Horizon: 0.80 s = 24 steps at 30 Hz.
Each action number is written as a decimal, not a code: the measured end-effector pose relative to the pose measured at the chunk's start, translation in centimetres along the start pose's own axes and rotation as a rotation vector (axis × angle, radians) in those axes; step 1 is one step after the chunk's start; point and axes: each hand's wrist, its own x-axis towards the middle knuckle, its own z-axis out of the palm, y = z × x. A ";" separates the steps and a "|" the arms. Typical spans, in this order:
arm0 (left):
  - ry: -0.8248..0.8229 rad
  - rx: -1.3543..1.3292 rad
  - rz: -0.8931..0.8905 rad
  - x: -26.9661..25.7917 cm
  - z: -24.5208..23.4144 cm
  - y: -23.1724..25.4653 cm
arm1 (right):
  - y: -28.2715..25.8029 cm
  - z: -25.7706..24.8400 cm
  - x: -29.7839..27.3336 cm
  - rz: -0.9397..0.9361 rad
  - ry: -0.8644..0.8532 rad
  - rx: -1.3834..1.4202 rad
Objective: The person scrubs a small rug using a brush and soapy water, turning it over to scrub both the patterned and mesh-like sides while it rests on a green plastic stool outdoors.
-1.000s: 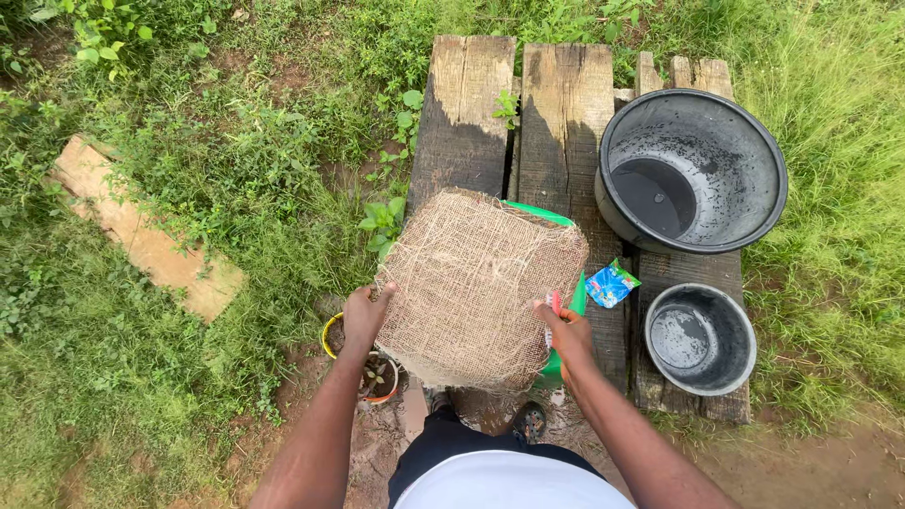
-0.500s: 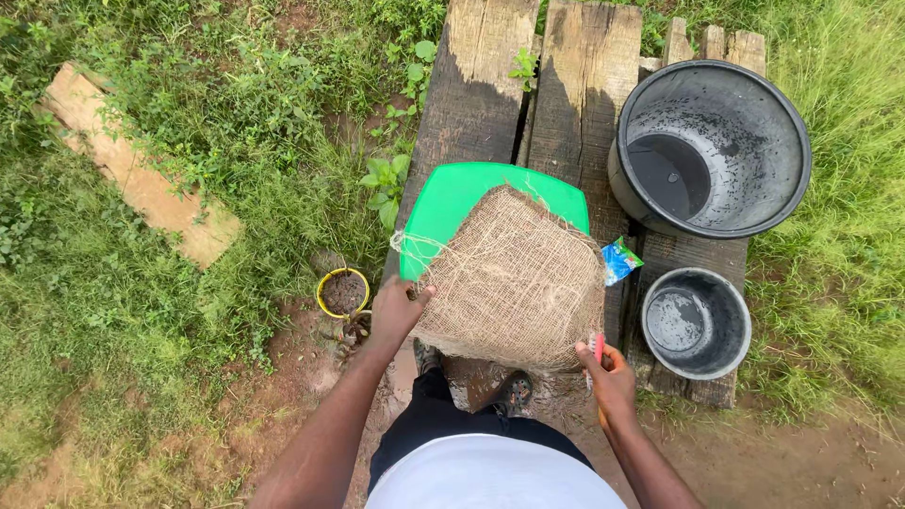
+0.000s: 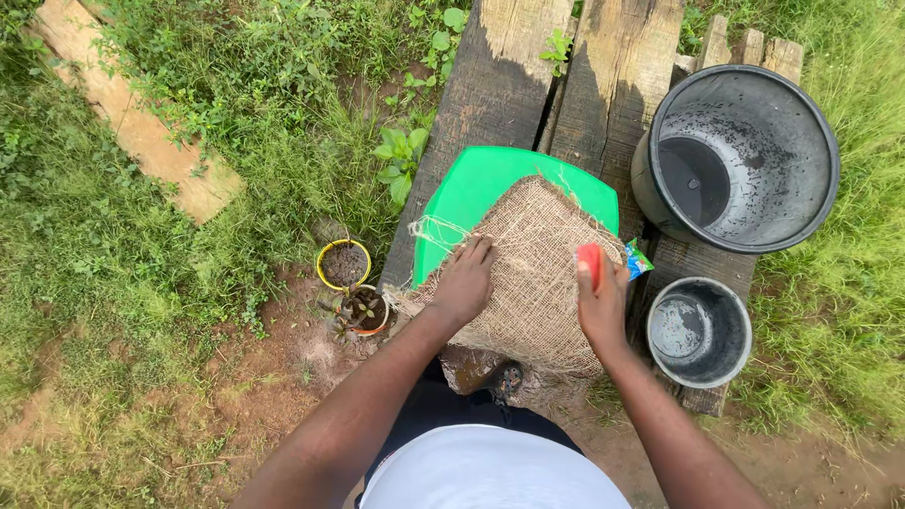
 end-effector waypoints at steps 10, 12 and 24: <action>0.046 -0.281 0.047 -1.2 -2.4 -3.0 | -8.7 8.8 8.4 -0.611 -0.317 -0.453; 0.045 -0.320 0.055 -1.4 -2.1 -3.8 | -8.3 9.2 8.7 -0.746 -0.415 -0.426; 0.122 -0.294 0.070 -0.6 -1.8 -3.8 | -11.1 10.1 7.8 -0.717 -0.342 -0.357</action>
